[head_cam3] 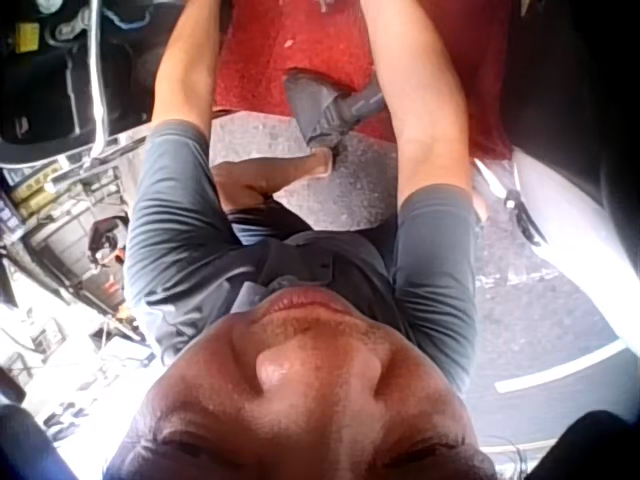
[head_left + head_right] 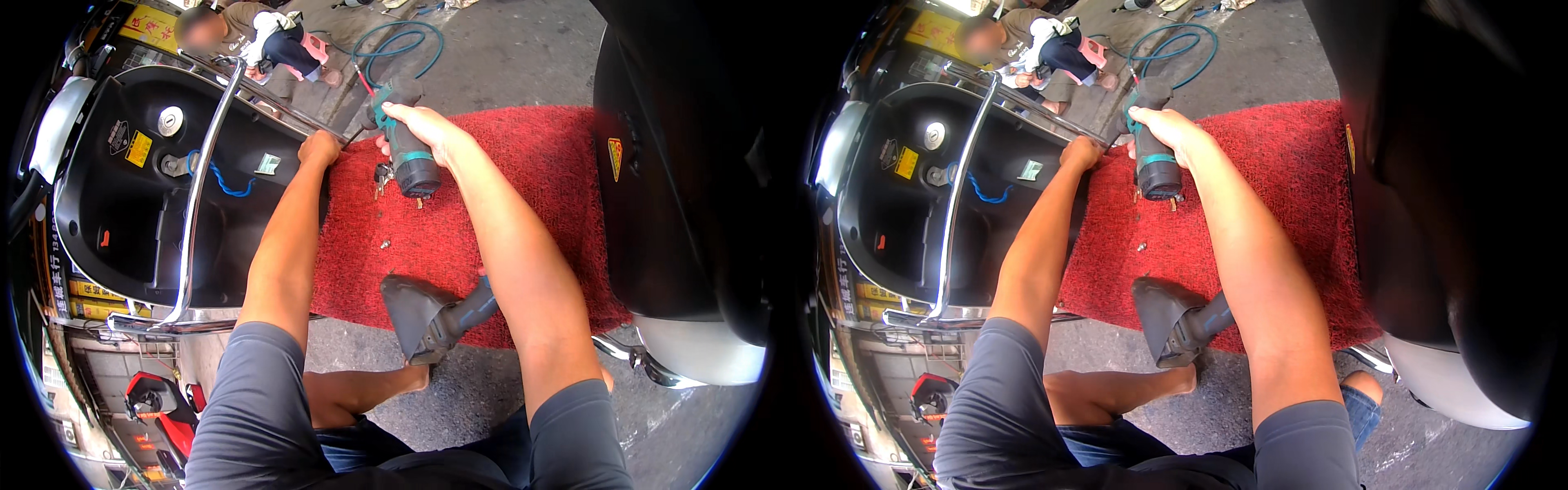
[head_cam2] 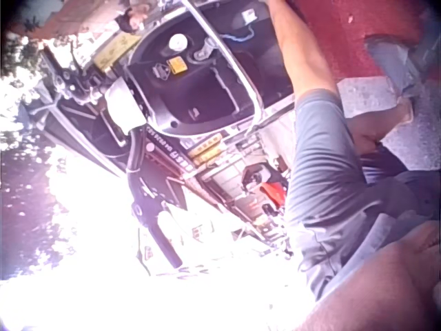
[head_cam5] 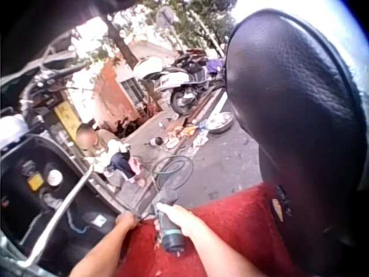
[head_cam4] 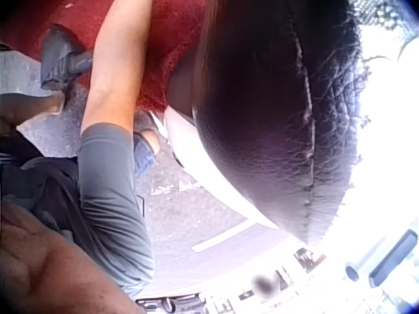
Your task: The person uses an electric drill to remove and then reinstall screws on the chrome guard of a white scooter, positioning the guard against the body of the vehicle and securing it.
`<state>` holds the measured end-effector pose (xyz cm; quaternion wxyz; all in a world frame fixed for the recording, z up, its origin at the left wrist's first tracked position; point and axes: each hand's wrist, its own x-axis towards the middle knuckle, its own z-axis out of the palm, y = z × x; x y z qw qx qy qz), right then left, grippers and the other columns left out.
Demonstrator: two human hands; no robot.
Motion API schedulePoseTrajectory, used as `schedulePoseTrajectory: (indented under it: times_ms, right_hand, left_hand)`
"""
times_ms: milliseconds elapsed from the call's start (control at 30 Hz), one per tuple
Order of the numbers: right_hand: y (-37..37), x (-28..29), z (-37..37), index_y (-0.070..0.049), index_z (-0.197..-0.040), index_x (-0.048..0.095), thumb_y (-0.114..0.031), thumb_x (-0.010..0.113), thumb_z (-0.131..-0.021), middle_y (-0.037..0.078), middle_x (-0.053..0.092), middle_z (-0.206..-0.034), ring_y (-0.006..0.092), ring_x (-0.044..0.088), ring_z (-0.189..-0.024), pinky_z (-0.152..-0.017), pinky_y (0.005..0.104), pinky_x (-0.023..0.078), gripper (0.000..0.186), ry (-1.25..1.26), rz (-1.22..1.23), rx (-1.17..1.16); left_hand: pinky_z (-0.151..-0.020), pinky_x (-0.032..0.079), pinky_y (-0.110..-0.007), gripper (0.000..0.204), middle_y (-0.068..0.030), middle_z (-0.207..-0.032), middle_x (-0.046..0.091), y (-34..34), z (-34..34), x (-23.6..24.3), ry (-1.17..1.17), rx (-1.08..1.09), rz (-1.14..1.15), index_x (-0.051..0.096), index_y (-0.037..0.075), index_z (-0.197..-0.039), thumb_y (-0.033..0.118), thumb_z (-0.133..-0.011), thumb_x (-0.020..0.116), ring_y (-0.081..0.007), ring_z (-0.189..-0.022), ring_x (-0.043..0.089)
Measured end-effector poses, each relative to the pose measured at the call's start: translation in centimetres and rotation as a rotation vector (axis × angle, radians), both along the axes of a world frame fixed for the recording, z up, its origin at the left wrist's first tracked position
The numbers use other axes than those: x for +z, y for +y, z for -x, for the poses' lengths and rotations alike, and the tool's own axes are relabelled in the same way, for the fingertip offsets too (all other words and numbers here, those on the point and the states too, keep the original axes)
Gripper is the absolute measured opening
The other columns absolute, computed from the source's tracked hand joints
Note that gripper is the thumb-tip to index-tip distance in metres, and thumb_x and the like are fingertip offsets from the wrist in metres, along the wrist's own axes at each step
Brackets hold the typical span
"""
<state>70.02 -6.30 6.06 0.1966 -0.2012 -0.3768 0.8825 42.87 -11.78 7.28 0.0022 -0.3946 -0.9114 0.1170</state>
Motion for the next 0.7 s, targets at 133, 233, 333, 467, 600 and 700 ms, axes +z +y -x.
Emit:
schedulePoseTrajectory:
  times_ms: [133, 233, 333, 467, 600, 700]
  right_hand:
    - [-0.7, 0.6, 0.2, 0.002, -0.117, 0.058, -0.043, 0.061, -0.096, 0.016, 0.070, -0.093, 0.0226, 0.071, -0.073, -0.063, 0.0391, 0.060, 0.050, -0.021, -0.059, 0.000]
    - [-0.5, 0.6, 0.1, 0.002, -0.117, 0.057, -0.043, 0.060, -0.097, 0.015, 0.069, -0.092, 0.0225, 0.070, -0.073, -0.063, 0.0390, 0.060, 0.049, -0.024, -0.065, -0.003]
    - [-0.4, 0.5, 0.2, 0.001, -0.116, 0.057, -0.043, 0.059, -0.097, 0.015, 0.069, -0.091, 0.0220, 0.070, -0.073, -0.062, 0.0389, 0.060, 0.048, -0.023, -0.035, -0.007]
    - [0.1, 0.3, 0.0, 0.000, -0.116, 0.056, -0.043, 0.058, -0.098, 0.015, 0.069, -0.090, 0.0212, 0.069, -0.071, -0.060, 0.0383, 0.060, 0.047, -0.016, 0.010, 0.002]
    - [0.0, 0.4, -0.1, 0.000, -0.115, 0.056, -0.043, 0.058, -0.099, 0.015, 0.069, -0.088, 0.0216, 0.069, -0.069, -0.059, 0.0380, 0.059, 0.046, 0.004, 0.014, 0.001]
    - [0.1, 0.1, 0.0, 0.000, -0.114, 0.056, -0.043, 0.058, -0.099, 0.016, 0.069, -0.087, 0.0217, 0.069, -0.068, -0.059, 0.0378, 0.059, 0.046, 0.004, 0.024, -0.009]
  left_hand:
    - [-0.098, 0.052, -0.042, 0.039, -0.0155, -0.127, 0.068, -0.3, -0.4, 0.7, 0.024, -0.073, 0.118, 0.071, 0.010, -0.120, 0.027, -0.086, 0.066, -0.0318, -0.120, 0.064]
    - [-0.098, 0.053, -0.042, 0.039, -0.0157, -0.126, 0.068, -0.2, -1.2, 1.0, 0.038, -0.049, 0.099, 0.071, 0.009, -0.120, 0.025, -0.085, 0.068, -0.0318, -0.120, 0.064]
    - [-0.097, 0.053, -0.042, 0.040, -0.0165, -0.126, 0.068, 0.0, -1.7, 0.8, 0.082, 0.003, 0.004, 0.071, 0.007, -0.119, 0.024, -0.084, 0.069, -0.0319, -0.120, 0.064]
    - [-0.097, 0.053, -0.041, 0.038, -0.0176, -0.125, 0.068, 0.3, -1.9, 1.0, 0.029, 0.055, 0.027, 0.072, 0.005, -0.116, 0.024, -0.084, 0.068, -0.0324, -0.119, 0.065]
    - [-0.096, 0.053, -0.041, 0.037, -0.0180, -0.124, 0.068, 0.1, -1.3, 0.9, 0.027, 0.048, -0.008, 0.073, 0.005, -0.115, 0.023, -0.085, 0.067, -0.0325, -0.118, 0.065]
    - [-0.097, 0.053, -0.041, 0.037, -0.0179, -0.124, 0.068, 0.1, -1.4, 0.8, 0.020, 0.041, -0.012, 0.073, 0.005, -0.116, 0.023, -0.085, 0.067, -0.0325, -0.118, 0.065]
